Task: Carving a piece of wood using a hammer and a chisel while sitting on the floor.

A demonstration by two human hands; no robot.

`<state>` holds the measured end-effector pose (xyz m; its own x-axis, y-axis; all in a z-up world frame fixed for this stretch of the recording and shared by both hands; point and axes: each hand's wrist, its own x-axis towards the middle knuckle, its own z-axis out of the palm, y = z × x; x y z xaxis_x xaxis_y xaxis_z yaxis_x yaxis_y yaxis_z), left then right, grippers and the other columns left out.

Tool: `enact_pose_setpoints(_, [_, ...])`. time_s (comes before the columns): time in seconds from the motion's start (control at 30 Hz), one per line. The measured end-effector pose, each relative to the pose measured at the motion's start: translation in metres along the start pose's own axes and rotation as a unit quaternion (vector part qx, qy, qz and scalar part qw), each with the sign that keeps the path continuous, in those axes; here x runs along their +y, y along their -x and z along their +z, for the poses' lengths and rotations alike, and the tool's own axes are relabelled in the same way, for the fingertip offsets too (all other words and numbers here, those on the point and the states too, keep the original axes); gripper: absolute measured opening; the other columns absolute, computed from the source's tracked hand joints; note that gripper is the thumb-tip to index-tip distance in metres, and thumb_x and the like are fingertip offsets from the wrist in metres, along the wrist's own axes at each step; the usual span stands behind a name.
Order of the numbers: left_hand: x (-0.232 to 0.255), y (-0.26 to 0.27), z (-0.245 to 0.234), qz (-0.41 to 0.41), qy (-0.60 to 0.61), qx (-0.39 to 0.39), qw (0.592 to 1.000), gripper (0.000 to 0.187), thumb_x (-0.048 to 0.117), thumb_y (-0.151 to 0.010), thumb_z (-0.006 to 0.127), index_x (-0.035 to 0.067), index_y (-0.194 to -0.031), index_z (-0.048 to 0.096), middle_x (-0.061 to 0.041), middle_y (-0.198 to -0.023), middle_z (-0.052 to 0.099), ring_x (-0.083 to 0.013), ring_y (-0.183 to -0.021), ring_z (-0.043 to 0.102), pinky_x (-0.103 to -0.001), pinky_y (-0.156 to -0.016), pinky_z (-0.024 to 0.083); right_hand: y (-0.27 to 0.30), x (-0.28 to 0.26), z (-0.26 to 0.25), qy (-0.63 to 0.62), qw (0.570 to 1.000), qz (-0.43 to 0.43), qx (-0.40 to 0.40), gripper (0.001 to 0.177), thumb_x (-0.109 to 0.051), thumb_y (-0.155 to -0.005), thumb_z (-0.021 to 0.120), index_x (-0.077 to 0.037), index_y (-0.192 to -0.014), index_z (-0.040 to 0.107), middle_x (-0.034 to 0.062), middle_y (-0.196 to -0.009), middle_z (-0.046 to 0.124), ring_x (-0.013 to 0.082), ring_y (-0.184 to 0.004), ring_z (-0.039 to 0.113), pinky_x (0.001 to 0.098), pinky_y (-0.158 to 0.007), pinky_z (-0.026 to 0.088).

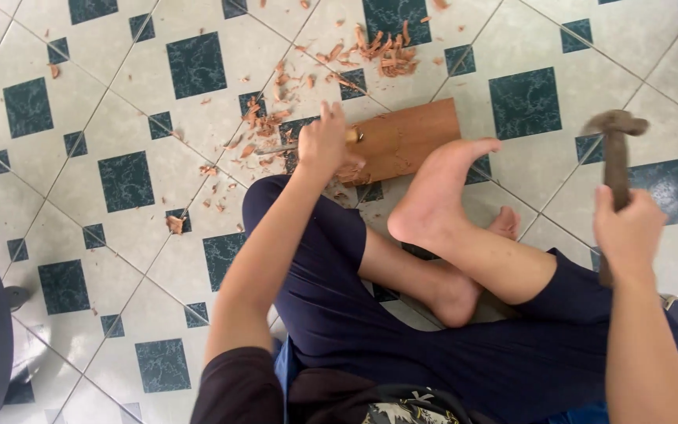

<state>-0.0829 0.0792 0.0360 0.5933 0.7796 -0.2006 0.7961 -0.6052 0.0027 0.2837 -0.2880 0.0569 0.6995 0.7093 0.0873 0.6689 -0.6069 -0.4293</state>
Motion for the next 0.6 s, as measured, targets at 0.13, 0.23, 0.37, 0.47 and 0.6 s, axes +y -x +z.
enact_pose_setpoints(0.13, [-0.006,0.013,0.036,0.088,-0.062,-0.047,0.993,0.160,0.081,-0.034,0.095,-0.013,-0.148,0.032,-0.038,-0.148,0.042,-0.0324,-0.087,0.074,-0.036,-0.062,0.061,-0.022,0.005,0.047,0.015,0.999,-0.013,0.029,0.038,-0.022,-0.111,0.076,0.014,-0.110,0.064,0.0298,-0.090,0.069,0.0446,-0.077,0.065,0.0498,-0.073,0.053])
enact_pose_setpoints(0.23, [0.002,0.018,0.051,0.111,-0.125,-0.012,0.986,0.132,0.061,-0.054,0.093,-0.018,-0.144,0.037,-0.042,-0.150,0.037,-0.0209,-0.050,0.066,-0.027,-0.041,0.051,-0.027,-0.008,0.056,-0.006,0.995,-0.068,0.068,0.031,-0.010,-0.104,0.081,0.012,-0.106,0.060,0.0276,-0.086,0.068,0.0429,-0.072,0.065,0.0477,-0.072,0.053])
enact_pose_setpoints(0.37, [-0.002,0.011,0.038,0.123,-0.099,-0.051,0.986,0.117,0.048,-0.064,0.089,-0.018,-0.144,0.036,-0.042,-0.150,0.038,-0.0279,-0.061,0.074,-0.032,-0.048,0.057,-0.028,-0.014,0.062,-0.031,0.996,-0.053,0.061,0.030,-0.008,-0.103,0.081,0.012,-0.106,0.059,0.0286,-0.088,0.068,0.0428,-0.072,0.064,0.0485,-0.071,0.052])
enact_pose_setpoints(0.47, [-0.005,0.002,0.032,0.135,-0.094,-0.062,0.984,0.118,0.053,-0.067,0.085,-0.014,-0.150,0.035,-0.038,-0.155,0.034,-0.0286,-0.073,0.075,-0.033,-0.056,0.058,-0.026,-0.007,0.069,-0.009,0.997,-0.044,0.065,0.032,-0.010,-0.102,0.082,0.011,-0.105,0.057,0.0270,-0.084,0.067,0.0421,-0.069,0.063,0.0479,-0.069,0.051])
enact_pose_setpoints(0.6, [-0.006,-0.013,0.029,0.129,-0.060,-0.008,0.990,0.129,0.060,-0.057,0.091,-0.007,-0.152,0.036,-0.026,-0.159,0.036,-0.0308,-0.082,0.074,-0.037,-0.060,0.059,-0.025,-0.006,0.070,-0.007,0.998,-0.039,0.057,0.032,-0.012,-0.103,0.080,0.010,-0.102,0.057,0.0265,-0.080,0.066,0.0423,-0.065,0.061,0.0481,-0.066,0.050])
